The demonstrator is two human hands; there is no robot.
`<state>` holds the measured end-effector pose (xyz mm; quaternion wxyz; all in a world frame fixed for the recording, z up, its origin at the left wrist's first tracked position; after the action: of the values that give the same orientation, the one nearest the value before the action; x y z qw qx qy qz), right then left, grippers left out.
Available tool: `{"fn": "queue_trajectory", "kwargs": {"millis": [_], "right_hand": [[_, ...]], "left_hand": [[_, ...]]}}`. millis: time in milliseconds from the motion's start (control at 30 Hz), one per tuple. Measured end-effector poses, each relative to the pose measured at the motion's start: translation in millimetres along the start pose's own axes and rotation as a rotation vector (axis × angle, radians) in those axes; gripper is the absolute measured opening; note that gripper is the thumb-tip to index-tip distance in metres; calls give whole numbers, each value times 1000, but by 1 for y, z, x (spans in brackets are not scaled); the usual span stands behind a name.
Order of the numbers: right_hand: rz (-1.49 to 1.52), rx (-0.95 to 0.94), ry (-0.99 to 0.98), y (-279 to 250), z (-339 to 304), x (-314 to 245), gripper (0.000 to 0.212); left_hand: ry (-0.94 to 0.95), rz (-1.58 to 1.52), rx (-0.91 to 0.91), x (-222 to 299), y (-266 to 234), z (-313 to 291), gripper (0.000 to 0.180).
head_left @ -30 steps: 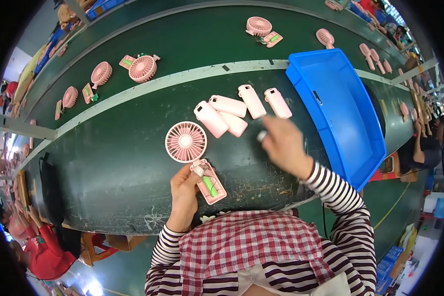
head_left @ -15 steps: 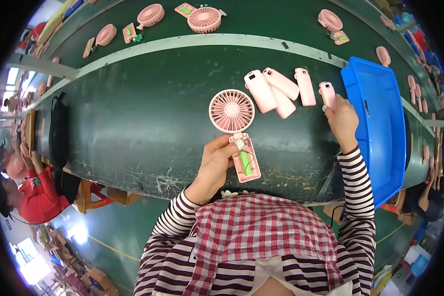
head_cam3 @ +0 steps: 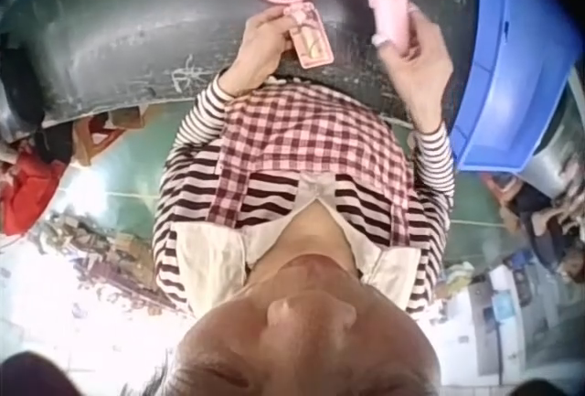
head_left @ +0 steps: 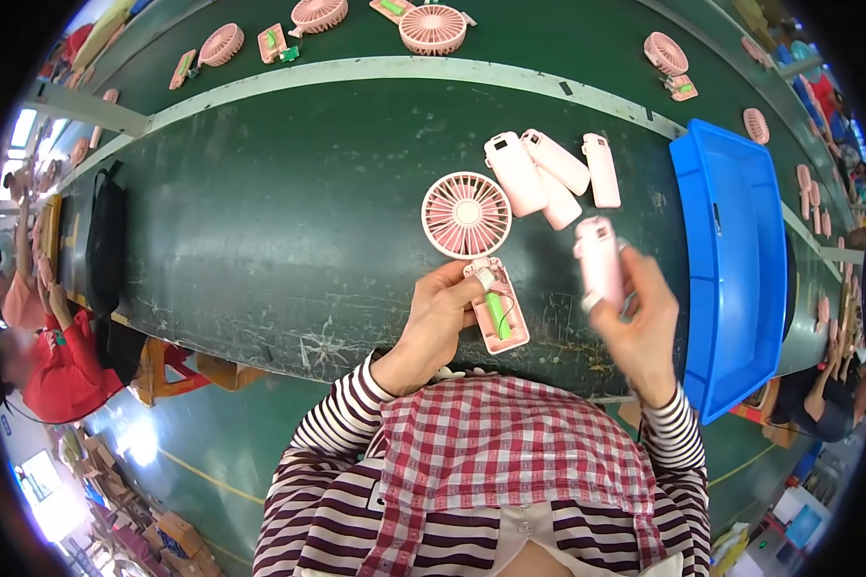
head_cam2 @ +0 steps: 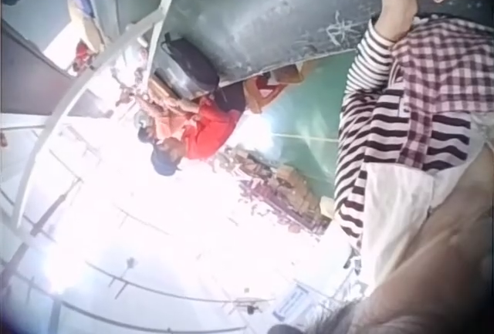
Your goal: The person assembles portable hand fans by hand, fitting internal circuit boards and fan blades into plastic casings, then securing battery covers.
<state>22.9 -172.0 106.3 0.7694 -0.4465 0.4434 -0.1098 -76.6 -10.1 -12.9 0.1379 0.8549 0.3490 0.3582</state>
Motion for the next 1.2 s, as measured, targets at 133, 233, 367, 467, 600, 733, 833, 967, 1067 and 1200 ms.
{"fn": "queue_trajectory", "kwargs": {"millis": [133, 233, 367, 467, 600, 733, 833, 967, 1067, 1200], "right_hand": [[10, -141, -85, 18, -10, -36, 47], [17, -168, -127, 30, -10, -47, 46], [-14, -219, -168, 44, -6, -58, 46], [-33, -240, -188, 52, -2, -65, 45], [-60, -272, -197, 60, 1, -71, 44], [-67, -252, -203, 63, 3, -74, 41], [-84, -243, -196, 65, 3, -72, 40], [-97, -272, -181, 70, 2, -70, 39], [-106, -265, -189, 72, 1, -69, 38], [-115, -262, -219, 75, 2, -70, 36]], "left_hand": [[-29, -27, -11, -3, 3, 2, 26], [-79, -32, -23, -3, 5, 2, 35], [-82, -132, -64, -4, 4, 0, 38], [-61, -167, -105, -2, 6, -1, 44], [-37, -176, -119, 0, 8, -2, 47], [-30, -177, -137, 0, 8, -2, 47], [-26, -210, -145, 0, 10, -3, 47], [-18, -201, -130, -1, 9, -2, 47], [-16, -197, -131, 0, 10, -2, 47], [-27, -178, -109, 0, 10, -2, 44]]}}
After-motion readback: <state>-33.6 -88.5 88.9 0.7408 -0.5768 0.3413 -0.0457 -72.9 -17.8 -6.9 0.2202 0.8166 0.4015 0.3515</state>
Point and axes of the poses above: each hand's wrist, its own z-axis towards the middle knuckle, its own y-axis out of the palm, x = y × z, the point moved 8 cm from there along z, towards the middle knuckle, and after that the axes turned 9 degrees about -y, right-handed, at the moved point
